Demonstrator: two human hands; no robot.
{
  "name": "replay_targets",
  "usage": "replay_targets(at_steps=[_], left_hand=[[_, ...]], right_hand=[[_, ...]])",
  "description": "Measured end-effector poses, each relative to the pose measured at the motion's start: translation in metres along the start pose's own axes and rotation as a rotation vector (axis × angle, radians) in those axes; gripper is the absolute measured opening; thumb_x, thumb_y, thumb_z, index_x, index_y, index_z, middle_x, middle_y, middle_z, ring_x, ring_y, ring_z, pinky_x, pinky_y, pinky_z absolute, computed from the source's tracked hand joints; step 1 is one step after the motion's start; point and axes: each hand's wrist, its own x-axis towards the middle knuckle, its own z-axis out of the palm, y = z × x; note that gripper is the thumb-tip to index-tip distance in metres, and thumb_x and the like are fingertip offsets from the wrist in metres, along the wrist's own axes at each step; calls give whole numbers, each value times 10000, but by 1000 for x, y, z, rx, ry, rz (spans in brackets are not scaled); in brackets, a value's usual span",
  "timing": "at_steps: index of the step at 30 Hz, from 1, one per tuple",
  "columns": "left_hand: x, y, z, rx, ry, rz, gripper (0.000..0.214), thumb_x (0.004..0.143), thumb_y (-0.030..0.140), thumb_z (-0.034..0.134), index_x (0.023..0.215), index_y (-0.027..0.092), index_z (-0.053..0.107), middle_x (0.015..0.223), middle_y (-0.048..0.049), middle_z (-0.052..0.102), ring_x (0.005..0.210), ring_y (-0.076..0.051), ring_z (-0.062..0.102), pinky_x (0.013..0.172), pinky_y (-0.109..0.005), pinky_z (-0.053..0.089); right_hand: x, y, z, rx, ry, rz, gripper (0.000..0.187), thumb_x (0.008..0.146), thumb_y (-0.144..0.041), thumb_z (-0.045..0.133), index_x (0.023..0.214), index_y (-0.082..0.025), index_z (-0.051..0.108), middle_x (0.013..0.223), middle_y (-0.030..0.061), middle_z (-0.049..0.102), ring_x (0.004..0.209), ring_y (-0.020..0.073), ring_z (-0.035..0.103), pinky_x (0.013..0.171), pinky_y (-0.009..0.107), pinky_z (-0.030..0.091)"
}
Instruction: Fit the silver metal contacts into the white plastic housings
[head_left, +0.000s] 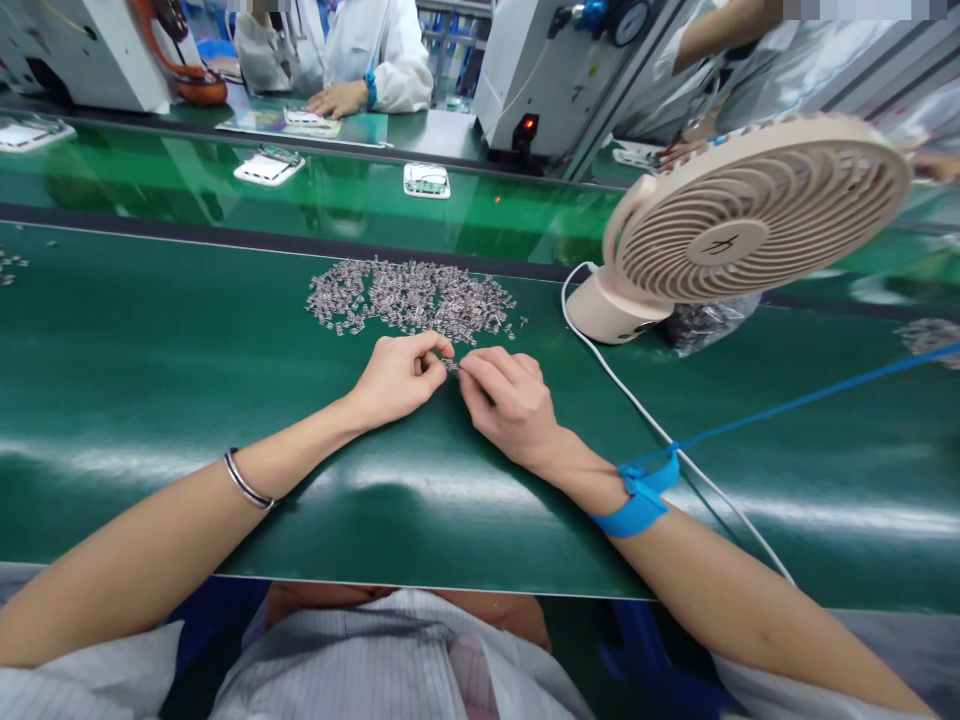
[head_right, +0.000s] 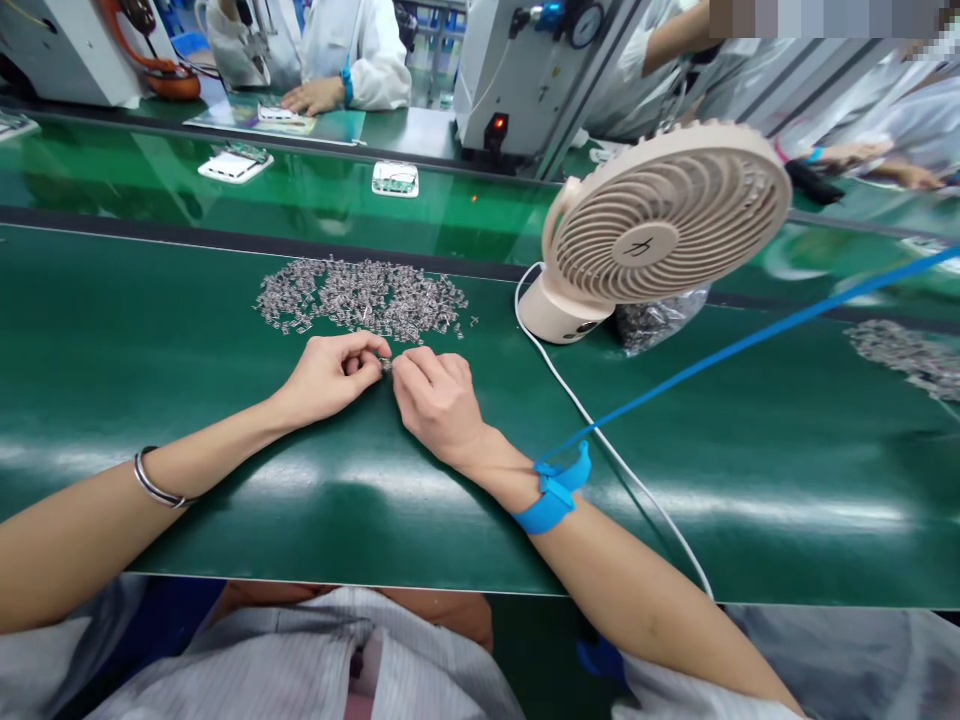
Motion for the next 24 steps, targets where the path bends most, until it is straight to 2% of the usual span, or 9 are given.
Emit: replay_targets(at_steps=[3,5,9,13,16,20,22,24], left_hand=[[-2,1,1,44,17,54,125,729,122,492,765,162,604,552,67,560,454,-53,430,502,-178,356],[-5,1,3,90,39,102,118,757,146,484,789,166,596,613,47,604,494,-68,463,546,-198,375],[-13,2,7,211,73,218,167,797,175,444,840,168,605,715,-6,653,599,-127,487,623,-270,364],[-18,3,10,347,57,360,254,847,172,386,944,170,621,713,-25,647,621,-157,466,620,-301,323],[-20,4,9,454,34,454,283,875,182,364,995,146,619,666,-38,617,621,-172,451,594,-307,297],[-19,8,8,456,-21,443,271,877,187,366,818,148,628,632,-46,583,615,-172,441,594,-316,292],[-19,10,8,435,-45,402,271,869,181,376,726,154,605,614,-46,563,619,-172,447,600,-318,298],[-18,11,8,395,-59,338,258,852,174,389,678,158,578,612,-49,552,630,-177,460,611,-323,311]], right_hand=[[4,-7,-3,483,-128,410,217,852,-295,478,933,-155,622,802,44,643,585,112,501,578,280,411],[8,-11,-6,768,-199,649,276,833,-386,488,931,-170,629,741,14,617,538,93,463,528,260,393],[15,-13,-12,1096,-270,855,243,697,-405,637,772,-174,640,593,-37,539,488,60,392,473,225,327],[21,-8,-19,1162,-357,1004,260,521,-317,766,665,-161,617,522,-55,532,470,47,388,454,212,280],[23,-3,-25,1122,-433,1049,252,495,-291,762,624,-149,598,498,-46,542,462,48,399,448,210,252],[21,2,-27,1063,-497,1002,211,527,-271,722,611,-146,574,526,-22,565,502,72,455,483,219,298],[18,1,-25,991,-474,905,185,587,-275,689,609,-153,552,538,-22,551,521,84,464,506,232,327],[12,-1,-22,804,-400,720,147,681,-251,624,610,-164,529,535,-33,509,514,83,433,516,241,329]])
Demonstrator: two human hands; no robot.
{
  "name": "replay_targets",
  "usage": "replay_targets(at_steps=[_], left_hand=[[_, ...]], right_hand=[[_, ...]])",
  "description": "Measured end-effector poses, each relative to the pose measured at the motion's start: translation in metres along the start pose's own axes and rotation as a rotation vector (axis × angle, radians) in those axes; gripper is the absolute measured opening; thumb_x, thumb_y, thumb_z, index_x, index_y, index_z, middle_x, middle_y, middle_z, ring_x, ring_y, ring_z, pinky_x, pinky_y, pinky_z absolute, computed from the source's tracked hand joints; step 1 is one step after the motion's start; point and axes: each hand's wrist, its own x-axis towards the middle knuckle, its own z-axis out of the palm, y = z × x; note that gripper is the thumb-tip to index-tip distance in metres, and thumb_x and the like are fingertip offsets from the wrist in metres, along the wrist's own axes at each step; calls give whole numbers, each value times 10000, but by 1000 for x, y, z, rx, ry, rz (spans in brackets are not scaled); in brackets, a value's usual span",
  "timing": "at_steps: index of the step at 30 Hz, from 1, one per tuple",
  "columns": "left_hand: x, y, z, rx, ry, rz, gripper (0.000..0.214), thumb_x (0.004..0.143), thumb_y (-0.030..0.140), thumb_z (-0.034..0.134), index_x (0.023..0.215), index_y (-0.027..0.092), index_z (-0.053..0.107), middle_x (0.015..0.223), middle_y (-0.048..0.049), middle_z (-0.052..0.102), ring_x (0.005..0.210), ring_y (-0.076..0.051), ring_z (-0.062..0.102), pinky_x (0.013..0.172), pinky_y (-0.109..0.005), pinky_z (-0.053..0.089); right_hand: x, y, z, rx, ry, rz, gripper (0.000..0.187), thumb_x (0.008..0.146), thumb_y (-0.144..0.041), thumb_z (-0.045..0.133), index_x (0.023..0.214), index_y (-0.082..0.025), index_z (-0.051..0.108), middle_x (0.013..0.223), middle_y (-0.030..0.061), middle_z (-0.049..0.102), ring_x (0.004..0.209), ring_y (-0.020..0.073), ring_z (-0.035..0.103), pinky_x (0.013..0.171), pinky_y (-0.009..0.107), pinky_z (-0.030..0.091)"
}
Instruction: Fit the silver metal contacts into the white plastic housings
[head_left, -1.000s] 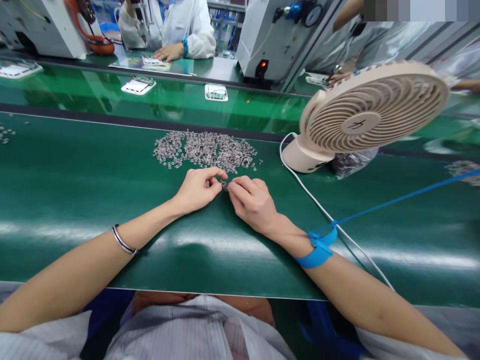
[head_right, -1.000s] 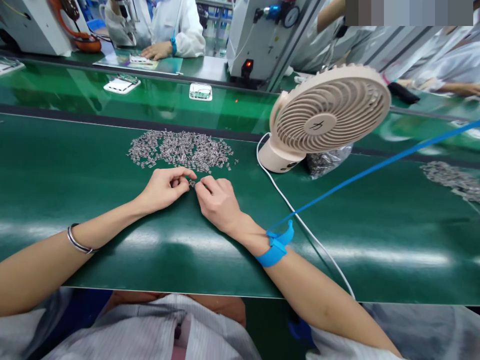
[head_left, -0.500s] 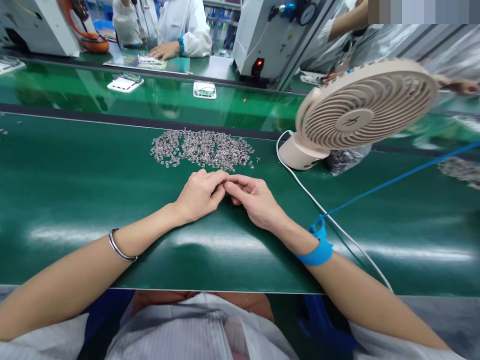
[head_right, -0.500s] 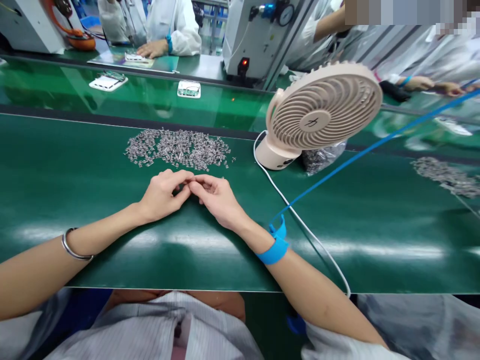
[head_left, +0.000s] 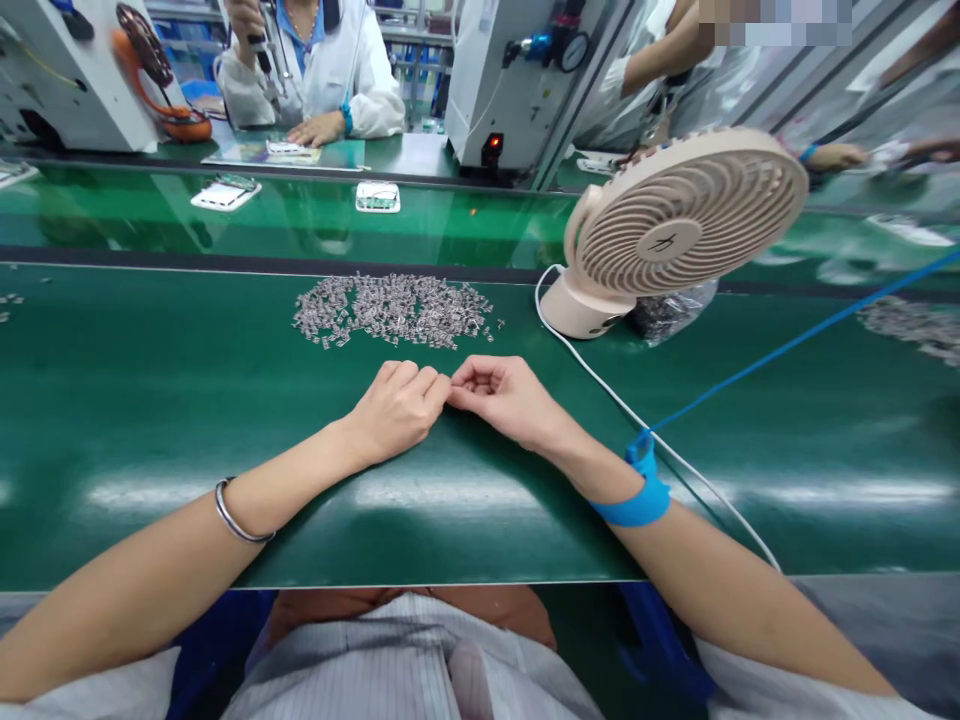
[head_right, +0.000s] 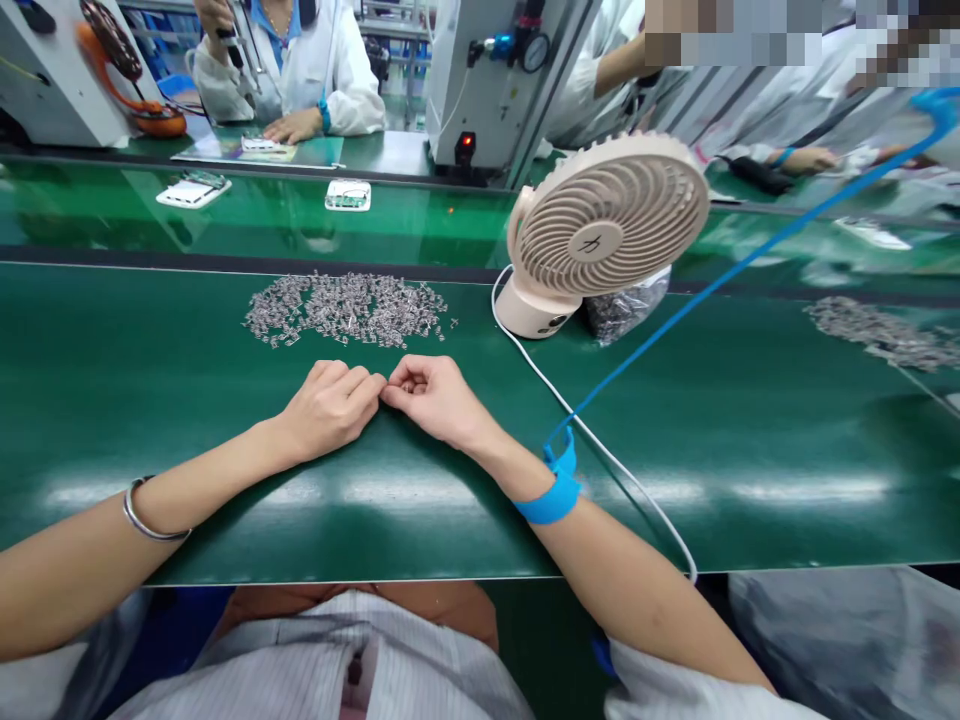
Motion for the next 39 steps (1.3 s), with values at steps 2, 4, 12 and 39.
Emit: replay_targets(at_steps=[2,4,12,39], left_hand=[[1,0,0,-68,-10,-77,220,827,165,406,677,157,568,643,-53,563,647,-178,475,620,-322,332],[3,0,-2,-167,-20,-168,185,803,154,412,722,157,578,664,-38,575,631,-159,482,608,-301,353],[10,-2,-21,-667,-179,-422,219,764,198,407,708,147,613,577,22,555,532,-89,482,521,-214,398],[-8,19,-19,-81,202,33,180,833,147,380,745,163,536,636,-2,542,573,-118,458,557,-251,375]], right_hand=[[-3,5,5,-281,102,-251,134,766,-187,539,634,-170,526,553,-29,486,523,89,408,532,248,329],[-6,9,10,-568,195,-511,176,825,-135,465,671,-166,543,600,-3,505,558,107,408,565,260,341],[-15,6,13,-1067,370,-943,248,880,-65,385,818,-144,611,700,39,599,610,130,443,581,279,326],[-20,-16,11,490,26,44,170,688,-318,632,745,-177,557,679,-30,544,620,85,508,592,226,412]])
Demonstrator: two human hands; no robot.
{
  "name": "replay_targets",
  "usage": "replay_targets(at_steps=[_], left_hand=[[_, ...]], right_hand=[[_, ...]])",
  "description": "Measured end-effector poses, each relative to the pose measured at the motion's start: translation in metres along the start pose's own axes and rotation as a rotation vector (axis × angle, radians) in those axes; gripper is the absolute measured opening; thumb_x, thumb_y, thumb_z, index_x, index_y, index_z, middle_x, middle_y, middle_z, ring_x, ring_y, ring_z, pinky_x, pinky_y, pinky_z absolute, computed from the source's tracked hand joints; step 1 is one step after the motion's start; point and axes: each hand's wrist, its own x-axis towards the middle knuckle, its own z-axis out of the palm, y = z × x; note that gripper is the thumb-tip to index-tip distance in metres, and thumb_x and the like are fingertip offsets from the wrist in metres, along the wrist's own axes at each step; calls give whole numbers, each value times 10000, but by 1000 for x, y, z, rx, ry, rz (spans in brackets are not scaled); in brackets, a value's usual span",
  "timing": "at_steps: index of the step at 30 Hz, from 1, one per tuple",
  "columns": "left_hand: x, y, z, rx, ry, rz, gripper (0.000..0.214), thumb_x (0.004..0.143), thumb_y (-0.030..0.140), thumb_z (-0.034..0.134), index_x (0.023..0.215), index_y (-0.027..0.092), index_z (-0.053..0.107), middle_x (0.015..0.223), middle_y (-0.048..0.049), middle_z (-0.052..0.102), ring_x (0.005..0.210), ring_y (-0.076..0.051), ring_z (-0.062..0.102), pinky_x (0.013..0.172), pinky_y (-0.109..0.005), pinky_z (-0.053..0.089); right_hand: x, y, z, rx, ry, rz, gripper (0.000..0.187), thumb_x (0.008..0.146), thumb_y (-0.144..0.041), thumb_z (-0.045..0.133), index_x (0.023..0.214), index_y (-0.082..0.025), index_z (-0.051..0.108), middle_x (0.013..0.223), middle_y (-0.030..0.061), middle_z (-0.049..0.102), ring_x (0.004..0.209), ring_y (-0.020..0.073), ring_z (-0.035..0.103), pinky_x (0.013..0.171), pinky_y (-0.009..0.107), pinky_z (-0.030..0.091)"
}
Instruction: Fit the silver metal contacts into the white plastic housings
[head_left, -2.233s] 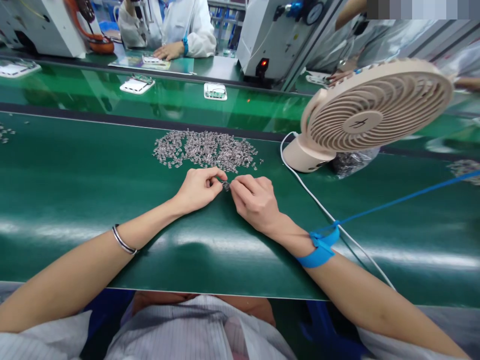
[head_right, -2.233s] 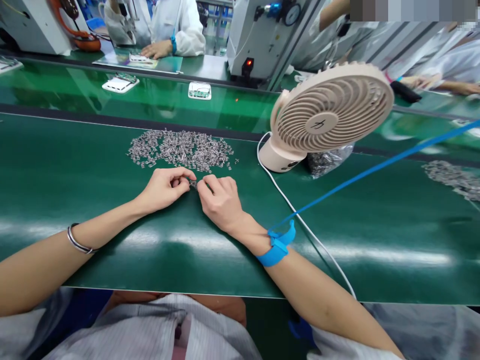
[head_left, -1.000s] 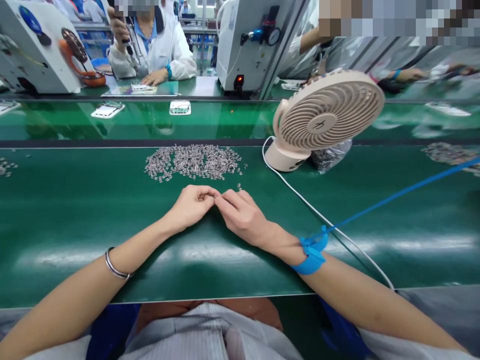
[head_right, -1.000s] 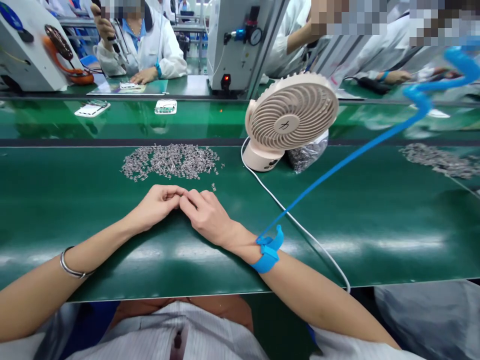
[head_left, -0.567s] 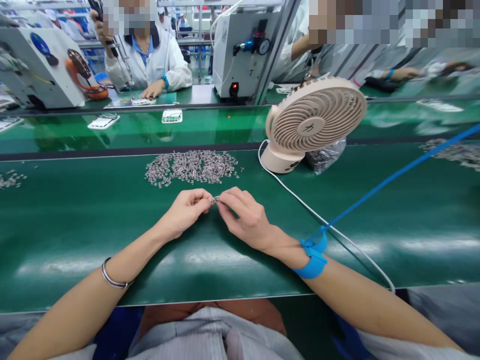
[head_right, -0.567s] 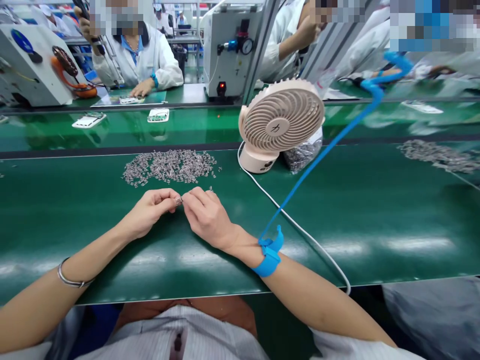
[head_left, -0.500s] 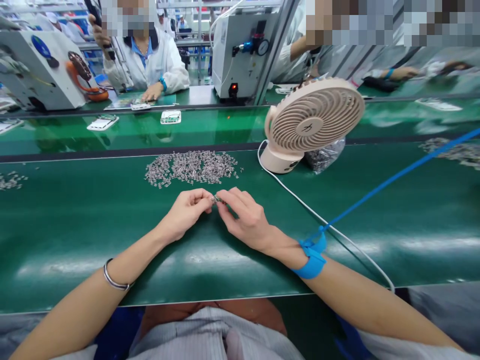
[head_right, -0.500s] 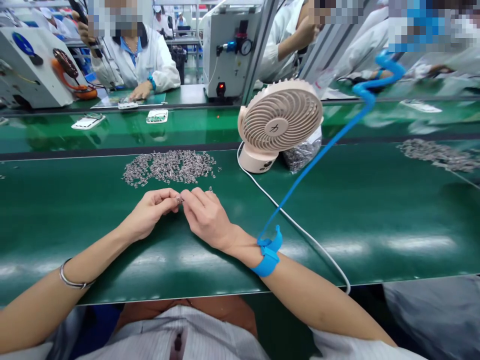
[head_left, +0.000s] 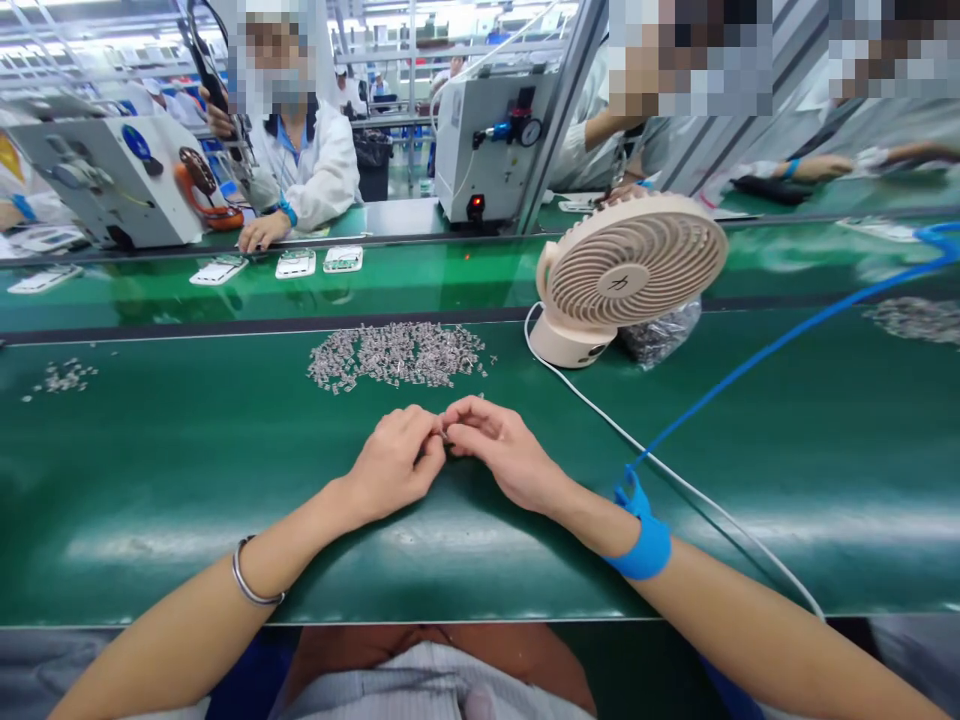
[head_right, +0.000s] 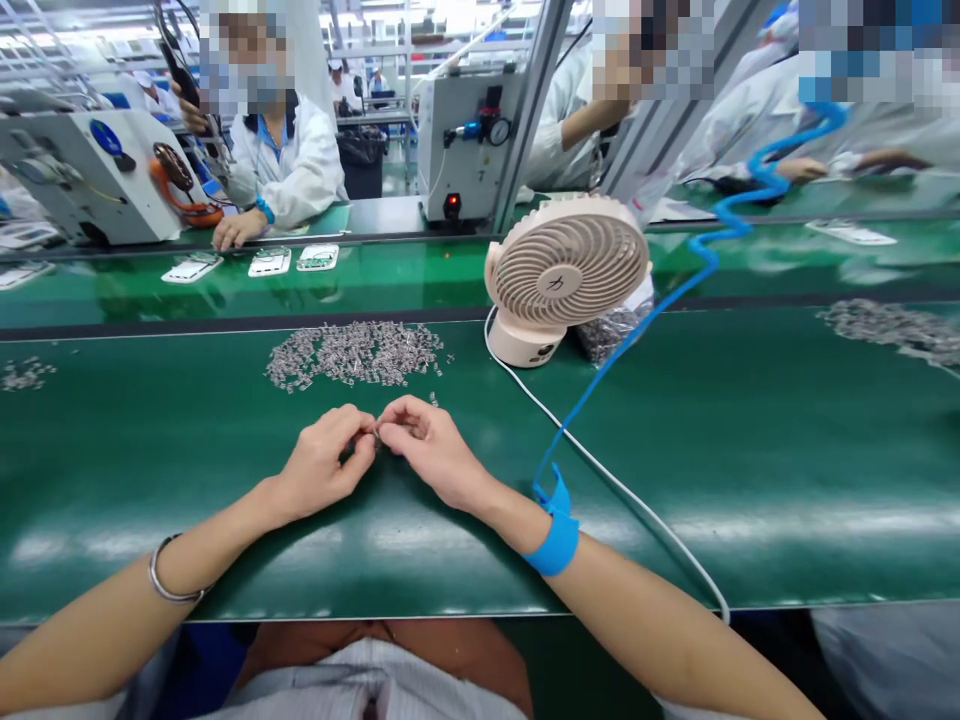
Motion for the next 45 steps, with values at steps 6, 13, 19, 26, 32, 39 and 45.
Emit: replay_targets(at_steps=[6,13,19,26,32,39,45], left_hand=[[-8,8,-2,282,48,266,203,863,124,357,819,131,555,608,-18,517,544,-146,441,521,-284,350],[-9,14,-10,465,55,430,185,855,89,405,973,55,543,602,-8,515,522,-140,425,501,-279,342],[-11,12,-8,481,34,432,193,830,75,444,988,20,542,606,-15,516,525,-146,430,507,-288,354],[-13,9,-9,472,42,454,194,831,74,441,987,23,545,635,-28,535,547,-144,444,519,-293,350],[-14,6,-10,481,58,444,163,828,62,436,937,52,556,607,-12,502,534,-145,416,514,-292,326],[-13,-3,-1,358,-56,255,243,843,66,353,710,145,541,613,-25,516,546,-153,435,524,-283,342],[-9,-6,-1,54,-232,-60,178,764,74,420,734,136,584,623,-7,571,553,-114,490,530,-220,386]], right_hand=[[4,1,-4,254,-265,384,432,680,-568,637,639,-142,573,521,-8,553,457,62,450,461,203,322],[5,-1,-15,221,-345,405,444,668,-532,684,536,-135,535,484,-24,501,464,52,406,474,211,280],[6,-3,-19,250,-301,375,357,599,-448,767,640,-130,609,550,-16,556,503,54,450,514,202,332],[6,-3,-21,269,-288,370,289,555,-343,804,673,-141,634,553,-16,576,511,58,472,513,197,353],[7,-4,-17,178,-206,311,287,500,-303,814,653,-146,629,539,-29,557,523,62,467,514,201,340],[2,6,-11,-241,-107,-106,131,688,-263,645,653,-167,563,588,-25,522,553,88,448,550,237,369],[-8,17,-5,-1037,-36,-916,217,845,-68,404,752,-153,580,703,46,579,625,130,449,590,249,395]])
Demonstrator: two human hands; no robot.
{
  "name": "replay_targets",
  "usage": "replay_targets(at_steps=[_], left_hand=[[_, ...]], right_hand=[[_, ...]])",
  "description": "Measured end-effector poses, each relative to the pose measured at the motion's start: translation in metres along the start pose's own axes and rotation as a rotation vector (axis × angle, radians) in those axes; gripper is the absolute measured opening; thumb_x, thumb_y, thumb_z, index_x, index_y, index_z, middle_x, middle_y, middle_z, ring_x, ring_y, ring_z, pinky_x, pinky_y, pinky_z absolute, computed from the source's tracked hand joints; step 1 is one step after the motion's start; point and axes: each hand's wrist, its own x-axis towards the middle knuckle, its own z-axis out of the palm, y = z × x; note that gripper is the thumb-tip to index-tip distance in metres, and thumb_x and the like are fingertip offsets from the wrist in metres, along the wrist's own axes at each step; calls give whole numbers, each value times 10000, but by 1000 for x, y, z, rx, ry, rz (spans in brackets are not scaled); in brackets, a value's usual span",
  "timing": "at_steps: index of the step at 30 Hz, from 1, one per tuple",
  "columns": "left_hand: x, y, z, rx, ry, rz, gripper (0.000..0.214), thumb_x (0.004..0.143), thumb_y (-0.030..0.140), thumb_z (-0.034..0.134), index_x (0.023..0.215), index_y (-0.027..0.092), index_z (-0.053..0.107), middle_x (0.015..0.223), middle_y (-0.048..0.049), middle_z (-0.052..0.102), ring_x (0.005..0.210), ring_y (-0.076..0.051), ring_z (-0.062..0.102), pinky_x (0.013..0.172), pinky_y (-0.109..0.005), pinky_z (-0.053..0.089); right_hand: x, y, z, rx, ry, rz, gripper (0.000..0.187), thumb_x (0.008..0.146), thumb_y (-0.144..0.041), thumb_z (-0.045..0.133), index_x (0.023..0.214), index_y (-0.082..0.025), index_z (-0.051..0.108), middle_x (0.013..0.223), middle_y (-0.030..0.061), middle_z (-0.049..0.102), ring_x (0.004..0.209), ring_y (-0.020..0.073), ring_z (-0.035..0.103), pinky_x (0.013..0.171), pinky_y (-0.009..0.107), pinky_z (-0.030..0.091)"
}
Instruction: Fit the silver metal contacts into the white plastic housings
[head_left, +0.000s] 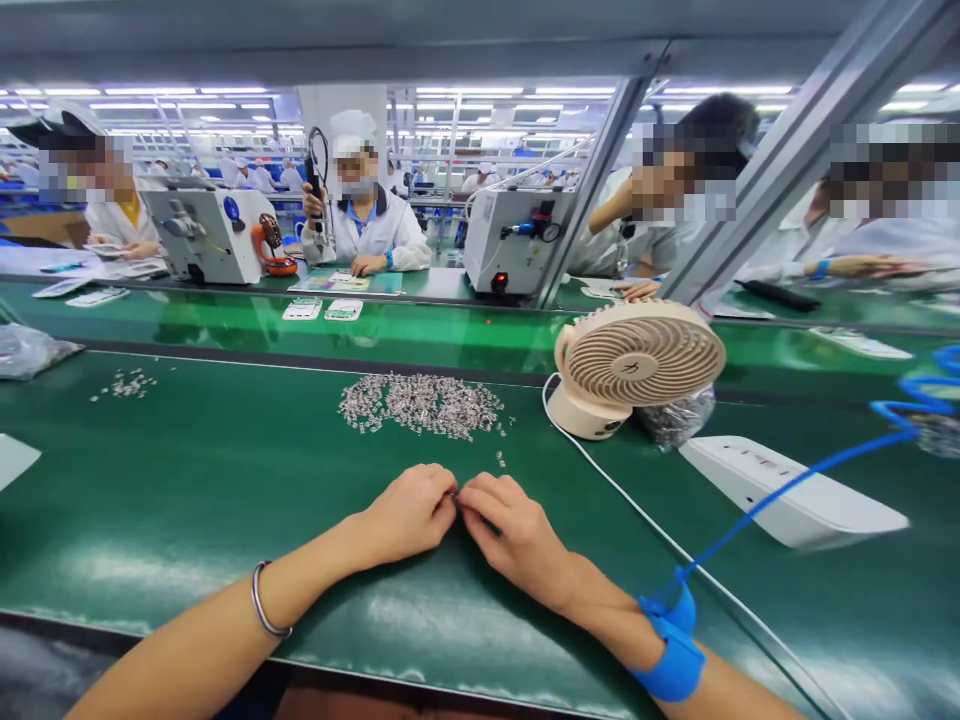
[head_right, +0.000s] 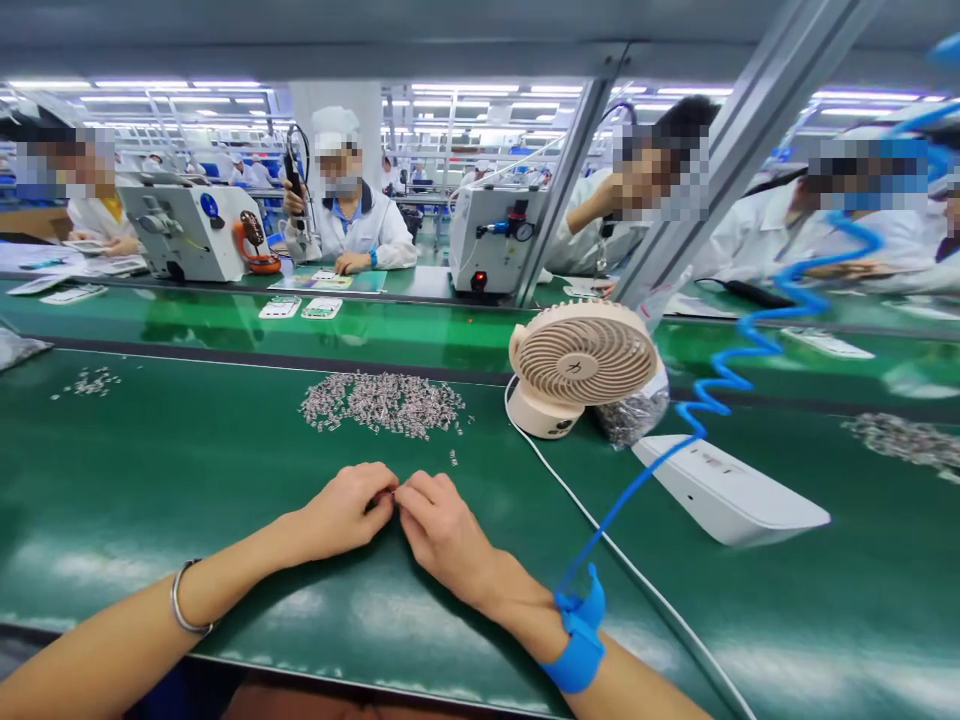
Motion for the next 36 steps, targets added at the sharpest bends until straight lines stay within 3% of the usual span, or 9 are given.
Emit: replay_targets(at_steps=[6,9,13,19,24,30,33,36], left_hand=[[5,4,-12,-312,-151,-197,223,753,90,437,792,148,649,546,40,562,482,-74,450,469,-177,333],[6,5,-14,-392,-165,-273,219,746,96,445,734,145,658,574,19,589,521,-86,468,504,-192,345],[5,7,-10,-497,-153,-376,206,745,115,462,791,131,663,562,20,579,503,-85,464,492,-191,349],[8,8,-4,-670,-114,-462,136,750,168,508,761,131,639,545,41,546,500,-71,454,492,-177,364],[9,4,0,-709,-53,-499,136,751,173,489,733,132,617,576,29,566,518,-75,473,509,-184,383],[9,5,-1,-635,29,-490,142,720,144,470,716,155,611,540,54,519,485,-69,419,493,-197,337],[9,6,-3,-606,70,-481,108,711,146,486,698,166,591,543,64,502,503,-69,411,516,-201,342],[10,7,-3,-594,89,-472,109,722,149,476,695,171,579,601,50,550,558,-78,455,570,-208,375]], right_hand=[[1,0,-1,-196,-8,-187,266,878,-46,362,744,-122,579,682,57,563,623,133,440,602,249,400],[1,-1,-2,-269,-22,-235,272,878,-40,351,767,-112,588,684,64,569,615,140,448,585,263,395],[3,-3,-2,-253,55,-245,240,870,-31,370,772,-121,570,661,58,559,608,137,476,552,260,396],[4,0,-1,-38,165,-75,154,843,-51,447,861,-173,539,717,34,585,623,115,533,564,229,468],[3,1,1,64,187,-39,199,825,-40,475,937,-188,544,785,45,613,703,120,592,640,236,511],[3,0,0,79,198,81,143,821,-72,478,840,-181,569,731,32,611,667,121,578,623,249,490],[3,1,1,208,180,268,87,808,-141,514,802,-183,589,690,15,598,624,118,562,591,250,476],[3,1,3,480,141,576,90,770,-242,576,828,-182,609,700,15,614,605,120,566,572,254,483]])
